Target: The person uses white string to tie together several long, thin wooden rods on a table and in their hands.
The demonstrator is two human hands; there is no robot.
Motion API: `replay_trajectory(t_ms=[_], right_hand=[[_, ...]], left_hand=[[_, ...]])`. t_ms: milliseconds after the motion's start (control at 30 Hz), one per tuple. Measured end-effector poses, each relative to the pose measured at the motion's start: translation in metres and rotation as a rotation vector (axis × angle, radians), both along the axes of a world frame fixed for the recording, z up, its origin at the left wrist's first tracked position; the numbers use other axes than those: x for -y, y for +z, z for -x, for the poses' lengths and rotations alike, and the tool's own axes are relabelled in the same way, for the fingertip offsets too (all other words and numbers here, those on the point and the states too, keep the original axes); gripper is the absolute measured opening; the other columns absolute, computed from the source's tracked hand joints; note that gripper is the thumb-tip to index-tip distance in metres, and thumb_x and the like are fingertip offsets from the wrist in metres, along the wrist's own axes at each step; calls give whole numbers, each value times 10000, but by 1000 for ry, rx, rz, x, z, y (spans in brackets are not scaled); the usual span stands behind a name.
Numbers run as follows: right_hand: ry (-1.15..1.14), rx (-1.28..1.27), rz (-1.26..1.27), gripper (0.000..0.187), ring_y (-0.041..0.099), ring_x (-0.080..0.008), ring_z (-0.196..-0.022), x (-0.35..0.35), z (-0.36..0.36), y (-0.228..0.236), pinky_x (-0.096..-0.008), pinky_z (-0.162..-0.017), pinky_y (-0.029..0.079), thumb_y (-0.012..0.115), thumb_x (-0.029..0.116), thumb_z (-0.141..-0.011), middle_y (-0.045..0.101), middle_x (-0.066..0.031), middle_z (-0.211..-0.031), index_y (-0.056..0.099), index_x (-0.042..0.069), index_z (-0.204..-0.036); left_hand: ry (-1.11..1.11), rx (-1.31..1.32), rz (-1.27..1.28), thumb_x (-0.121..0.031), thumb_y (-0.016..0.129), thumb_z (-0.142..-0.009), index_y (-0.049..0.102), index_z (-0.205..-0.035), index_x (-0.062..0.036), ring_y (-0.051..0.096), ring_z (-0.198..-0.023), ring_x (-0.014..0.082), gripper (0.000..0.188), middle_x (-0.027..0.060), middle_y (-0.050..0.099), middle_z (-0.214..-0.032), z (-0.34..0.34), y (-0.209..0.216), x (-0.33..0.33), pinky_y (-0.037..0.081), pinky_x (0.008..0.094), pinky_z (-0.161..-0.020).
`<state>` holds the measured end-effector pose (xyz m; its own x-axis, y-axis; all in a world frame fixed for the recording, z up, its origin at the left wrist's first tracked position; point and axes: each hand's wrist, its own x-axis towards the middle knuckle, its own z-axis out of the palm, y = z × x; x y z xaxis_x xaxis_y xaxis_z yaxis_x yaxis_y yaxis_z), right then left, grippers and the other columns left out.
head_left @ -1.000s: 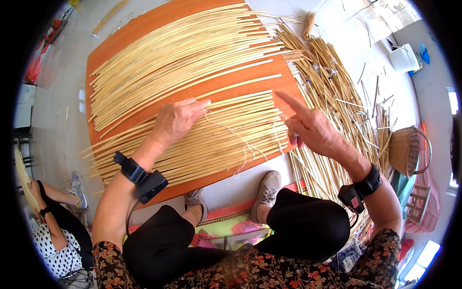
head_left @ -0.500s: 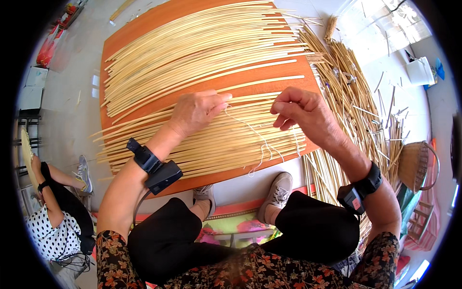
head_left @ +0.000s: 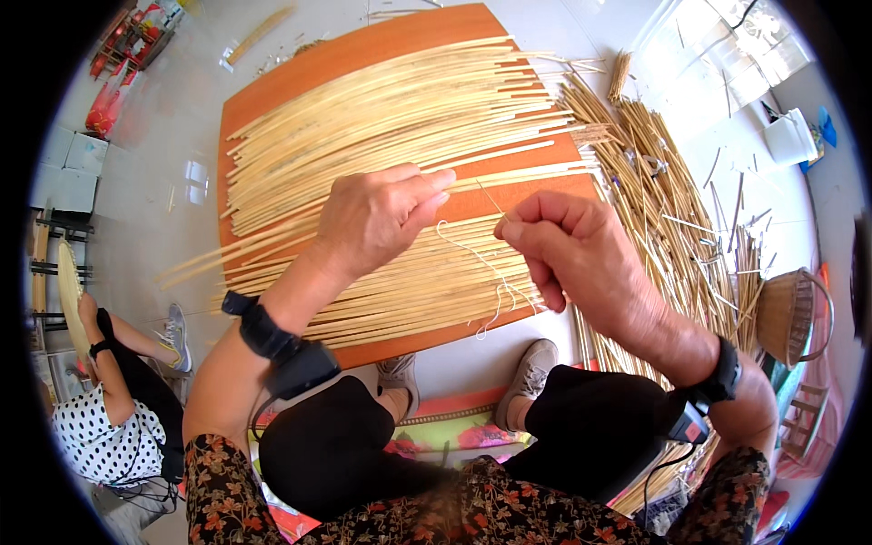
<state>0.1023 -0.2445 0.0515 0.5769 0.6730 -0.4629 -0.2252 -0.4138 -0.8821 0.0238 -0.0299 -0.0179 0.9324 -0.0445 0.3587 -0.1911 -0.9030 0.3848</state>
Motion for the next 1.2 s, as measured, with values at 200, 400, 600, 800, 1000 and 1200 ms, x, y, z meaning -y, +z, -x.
replay_trajectory(t_ms=[200, 400, 600, 800, 1000, 1200], right_hand=[[-97, 63, -122, 231, 485, -51, -505, 15, 49, 28, -226, -461, 430, 540, 179, -928, 500, 6, -582, 628, 5, -1053], [-133, 234, -299, 236, 458, -40, -603, 17, 69, 2, -224, -539, 411, 581, 93, -915, 562, -4, -661, 629, 4, -1129], [-90, 294, -288, 222, 472, -52, -587, 17, 67, -3, -235, -540, 427, 594, 82, -897, 578, -35, -667, 644, -3, -1097], [-72, 315, -241, 224, 505, -75, -598, 15, 68, -7, -252, -552, 440, 600, 76, -886, 606, -83, -703, 641, -13, -1087], [-78, 355, -261, 226, 496, -77, -591, 11, 70, -8, -255, -545, 437, 602, 71, -885, 603, -82, -704, 638, -11, -1092], [-84, 319, -231, 223, 493, -67, -605, 11, 70, -4, -243, -548, 433, 602, 65, -886, 606, -81, -714, 639, -10, -1093]], left_hand=[[29, 56, -10, -76, 697, -795, 685, -1052, -55, 536, -523, 240, 258, 93, 565, -672, 26, 93, 32, 430, 335, -483], [122, 64, 9, -51, 695, -796, 672, -1092, -58, 535, -526, 225, 297, 85, 561, -669, 47, 106, 50, 432, 336, -493], [187, 0, -10, -139, 682, -823, 669, -1057, -80, 587, -570, 237, 241, 55, 598, -698, 59, 96, 44, 468, 338, -494], [191, 10, 90, -121, 683, -819, 670, -1053, -66, 580, -568, 244, 241, 75, 577, -663, 57, 94, 45, 461, 351, -508], [174, 15, 94, -115, 681, -819, 673, -1053, -62, 577, -566, 244, 240, 76, 575, -658, 54, 91, 43, 459, 354, -508], [161, 1, 97, -110, 679, -817, 674, -1049, -62, 572, -557, 237, 237, 72, 564, -645, 56, 93, 42, 454, 350, -501]])
